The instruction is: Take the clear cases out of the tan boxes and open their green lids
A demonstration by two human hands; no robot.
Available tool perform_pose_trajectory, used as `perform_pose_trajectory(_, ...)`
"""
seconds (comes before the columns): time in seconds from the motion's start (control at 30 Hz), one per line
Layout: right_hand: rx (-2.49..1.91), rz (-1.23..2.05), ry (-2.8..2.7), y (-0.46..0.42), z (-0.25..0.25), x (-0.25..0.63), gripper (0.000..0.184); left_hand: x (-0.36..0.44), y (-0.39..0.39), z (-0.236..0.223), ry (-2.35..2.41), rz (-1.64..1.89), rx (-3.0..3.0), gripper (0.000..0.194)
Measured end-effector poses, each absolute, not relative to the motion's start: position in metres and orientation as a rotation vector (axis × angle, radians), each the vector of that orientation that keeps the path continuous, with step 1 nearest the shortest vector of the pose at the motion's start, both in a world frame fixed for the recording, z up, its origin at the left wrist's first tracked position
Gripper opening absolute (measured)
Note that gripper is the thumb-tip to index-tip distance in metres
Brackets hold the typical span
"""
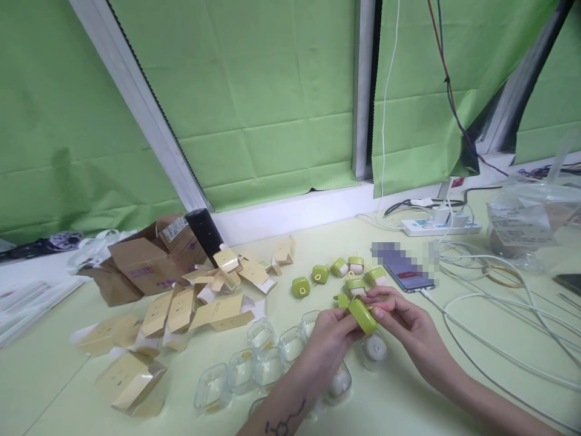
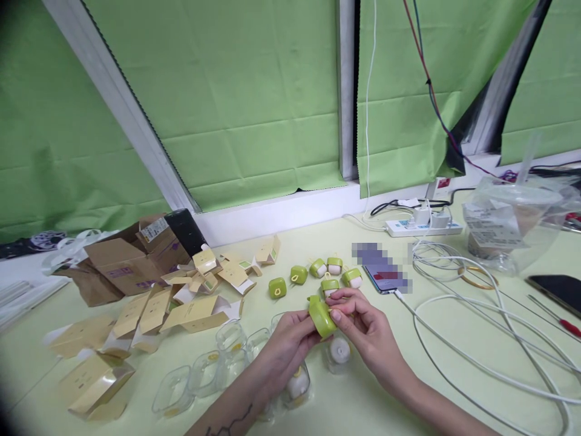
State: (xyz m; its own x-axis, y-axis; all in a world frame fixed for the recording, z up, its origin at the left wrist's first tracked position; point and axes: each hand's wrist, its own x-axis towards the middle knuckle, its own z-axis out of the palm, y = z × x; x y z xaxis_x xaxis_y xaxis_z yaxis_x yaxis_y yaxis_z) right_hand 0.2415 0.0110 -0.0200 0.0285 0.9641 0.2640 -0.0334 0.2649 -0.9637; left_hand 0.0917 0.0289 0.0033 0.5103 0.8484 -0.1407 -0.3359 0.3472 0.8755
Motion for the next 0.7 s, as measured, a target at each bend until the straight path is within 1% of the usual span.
perform_pose_trajectory(0.13, -0.972, 1.021, -1.319, 0.014, -0.018, 0.245, 0.027, 0.089, 0.03, 0.001, 0.676, 0.81, 0.965, 0.037)
perform_pose_trajectory(0.33, -0.919, 1.03, -1.499, 0.018, -0.022, 0.251, 0.026, 0.084, 0.033, -0.003, 0.812, 0.765, 1.068, 0.036)
perform_pose_trajectory(0.53, -0.96, 0.935, -1.591, 0.014, -0.03, 0.25, 0.025, 0.078, 0.033, 0.001, 0.816, 0.762, 1.092, 0.031)
perform_pose_trajectory(0.6, -0.953, 0.914, -1.641, 0.013, -0.029, 0.251, 0.017, 0.076, 0.034, 0.006, 0.833, 0.775, 1.09, 0.03)
perform_pose_trajectory(0.63, -0.951, 0.901, -1.678, 0.013, -0.028, 0.252, 0.02, 0.075, 0.034, 0.008, 0.839, 0.78, 1.099, 0.029)
perform_pose_trajectory(0.7, -0.973, 0.844, -1.777, 0.013, -0.024, 0.257, 0.048, 0.077, 0.035, 0.011, 0.831, 0.777, 1.157, 0.025)
